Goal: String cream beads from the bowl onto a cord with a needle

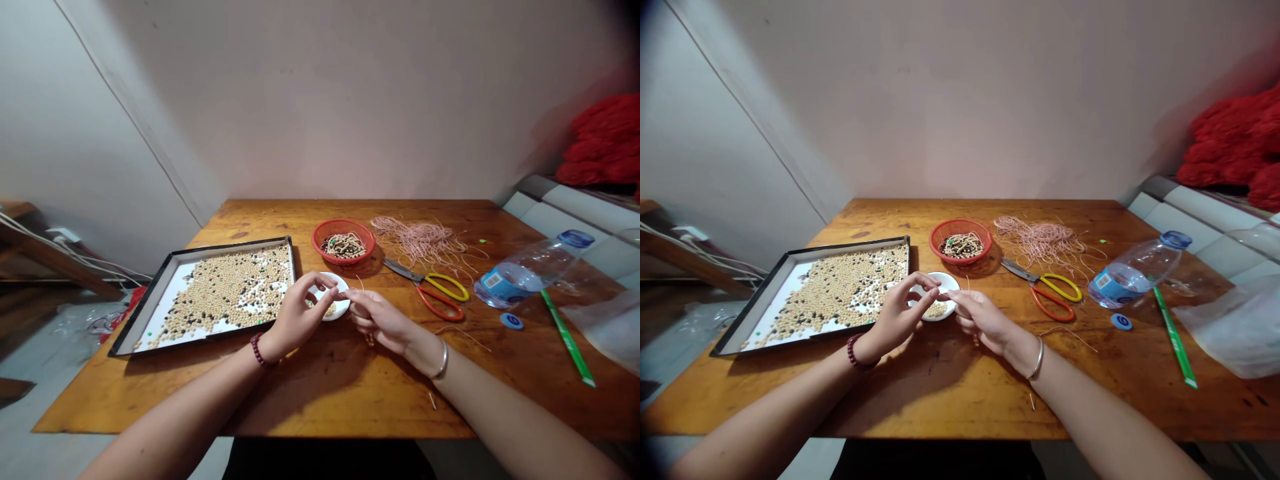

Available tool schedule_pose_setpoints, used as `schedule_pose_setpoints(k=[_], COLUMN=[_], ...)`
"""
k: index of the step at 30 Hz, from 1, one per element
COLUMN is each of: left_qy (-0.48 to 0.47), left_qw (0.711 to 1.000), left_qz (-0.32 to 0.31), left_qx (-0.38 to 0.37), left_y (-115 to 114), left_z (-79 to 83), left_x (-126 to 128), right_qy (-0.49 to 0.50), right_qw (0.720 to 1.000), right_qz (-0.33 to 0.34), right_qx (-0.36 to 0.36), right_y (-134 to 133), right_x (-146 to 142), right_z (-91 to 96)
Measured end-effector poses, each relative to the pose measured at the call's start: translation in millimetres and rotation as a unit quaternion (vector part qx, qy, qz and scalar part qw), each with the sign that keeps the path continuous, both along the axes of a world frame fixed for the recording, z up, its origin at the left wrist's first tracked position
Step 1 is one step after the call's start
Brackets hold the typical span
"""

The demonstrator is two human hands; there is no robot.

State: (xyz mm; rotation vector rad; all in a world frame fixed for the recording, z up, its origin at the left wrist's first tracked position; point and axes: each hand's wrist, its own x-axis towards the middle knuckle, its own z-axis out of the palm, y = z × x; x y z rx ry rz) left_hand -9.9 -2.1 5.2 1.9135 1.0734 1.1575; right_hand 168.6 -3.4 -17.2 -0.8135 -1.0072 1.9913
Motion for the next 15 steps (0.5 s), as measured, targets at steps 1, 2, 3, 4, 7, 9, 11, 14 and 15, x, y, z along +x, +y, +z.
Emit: schedule_pose_setpoints(k=[1,2,3,4,7,9,11,14,15], left_qy=[0.006,0.013,0.021,0.032,0.102,0.214,0.358,0.511,0.544], left_qw=[1.0,1.0,1.0,0.999,0.991,0.962,0.904,0.821,0.802], left_qz=[-0.001,-0.001,0.001,0.005,0.062,0.12,0.166,0.226,0.234], left_qx=[0.003,0.007,0.012,0.019,0.069,0.123,0.161,0.121,0.079], left_y=[0,0,0,0,1,6,13,28,32], left_z=[0.1,0.0,-0.3,-0.6,-0.5,1.8,6.0,13.9,16.4], left_x=[0,0,1,1,-2,-9,-21,-46,-54], right_qy=[-0.015,-0.024,-0.032,-0.038,-0.058,-0.067,-0.071,-0.07,-0.07], right_qw=[1.0,0.999,0.999,0.999,0.997,0.997,0.996,0.996,0.996], right_qz=[-0.002,-0.002,-0.003,-0.003,-0.005,-0.008,-0.013,-0.013,-0.013], right_qx=[0.015,0.025,0.032,0.037,0.042,0.046,0.05,0.052,0.052], right_y=[-1,-1,-2,-2,-1,-1,-2,-3,-3], right_x=[-2,-3,-4,-4,-4,-3,-3,-3,-4], right_z=[-0.2,-0.4,-0.5,-0.5,0.5,1.3,1.8,1.5,1.3])
